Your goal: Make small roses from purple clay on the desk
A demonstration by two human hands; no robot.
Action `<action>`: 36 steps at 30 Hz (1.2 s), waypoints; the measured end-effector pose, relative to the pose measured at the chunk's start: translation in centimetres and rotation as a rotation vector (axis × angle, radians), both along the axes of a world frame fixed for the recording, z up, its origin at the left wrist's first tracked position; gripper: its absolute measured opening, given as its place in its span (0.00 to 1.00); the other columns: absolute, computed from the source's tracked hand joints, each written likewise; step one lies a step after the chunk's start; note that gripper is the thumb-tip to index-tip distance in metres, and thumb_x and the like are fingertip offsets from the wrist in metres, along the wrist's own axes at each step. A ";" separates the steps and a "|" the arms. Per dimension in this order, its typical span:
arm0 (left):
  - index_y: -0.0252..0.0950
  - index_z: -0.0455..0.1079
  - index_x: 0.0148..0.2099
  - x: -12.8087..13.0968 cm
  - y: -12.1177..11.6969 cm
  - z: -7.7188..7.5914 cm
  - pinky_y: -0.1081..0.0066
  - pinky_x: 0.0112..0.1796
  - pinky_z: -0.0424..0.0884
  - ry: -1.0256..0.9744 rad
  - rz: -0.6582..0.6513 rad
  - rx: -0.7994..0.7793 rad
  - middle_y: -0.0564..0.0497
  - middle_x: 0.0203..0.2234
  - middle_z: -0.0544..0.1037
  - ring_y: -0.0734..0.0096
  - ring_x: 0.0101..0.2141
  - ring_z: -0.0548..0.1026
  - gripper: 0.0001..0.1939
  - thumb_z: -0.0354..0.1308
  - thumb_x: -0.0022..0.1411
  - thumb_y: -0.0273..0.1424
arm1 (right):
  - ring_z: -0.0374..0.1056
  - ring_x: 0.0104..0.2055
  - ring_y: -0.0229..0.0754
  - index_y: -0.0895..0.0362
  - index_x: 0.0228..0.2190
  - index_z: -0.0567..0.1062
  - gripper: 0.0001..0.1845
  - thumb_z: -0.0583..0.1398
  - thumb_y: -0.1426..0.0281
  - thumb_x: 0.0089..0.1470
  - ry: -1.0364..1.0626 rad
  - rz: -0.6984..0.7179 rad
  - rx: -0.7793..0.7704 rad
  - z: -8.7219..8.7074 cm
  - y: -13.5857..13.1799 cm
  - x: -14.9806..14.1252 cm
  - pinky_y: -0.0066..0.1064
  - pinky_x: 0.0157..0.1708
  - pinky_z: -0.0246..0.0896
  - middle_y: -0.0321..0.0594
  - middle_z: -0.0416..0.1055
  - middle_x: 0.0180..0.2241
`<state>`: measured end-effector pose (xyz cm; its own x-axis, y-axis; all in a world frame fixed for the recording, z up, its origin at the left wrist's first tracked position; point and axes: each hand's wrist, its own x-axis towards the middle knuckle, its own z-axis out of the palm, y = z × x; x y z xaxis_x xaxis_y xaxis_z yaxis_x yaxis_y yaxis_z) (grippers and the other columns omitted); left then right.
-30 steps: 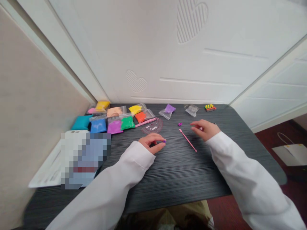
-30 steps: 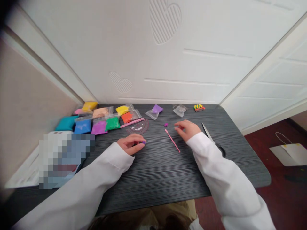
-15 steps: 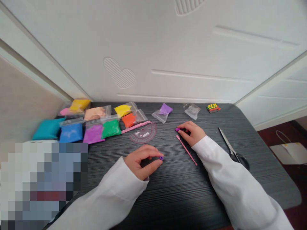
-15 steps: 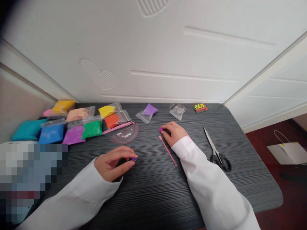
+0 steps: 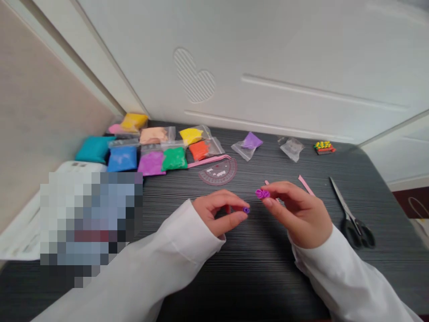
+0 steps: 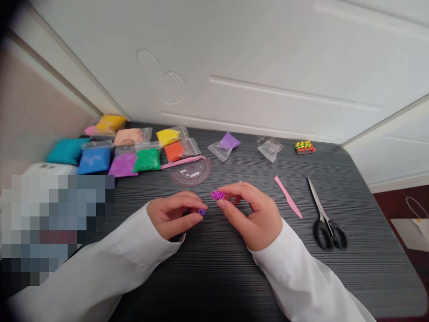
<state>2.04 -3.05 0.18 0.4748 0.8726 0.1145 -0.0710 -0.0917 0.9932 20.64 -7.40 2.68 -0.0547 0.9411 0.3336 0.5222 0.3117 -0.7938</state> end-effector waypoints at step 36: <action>0.37 0.77 0.31 0.4 -0.2 -0.2 0.73 0.40 0.72 -0.295 -0.072 -0.698 0.55 0.26 0.80 0.73 0.32 0.78 0.11 0.69 0.40 0.28 | 0.69 0.40 0.35 0.59 0.41 0.70 0.16 0.59 0.80 0.49 -0.231 0.027 0.250 -0.1 -0.9 -2.4 0.27 0.44 0.64 0.42 0.74 0.37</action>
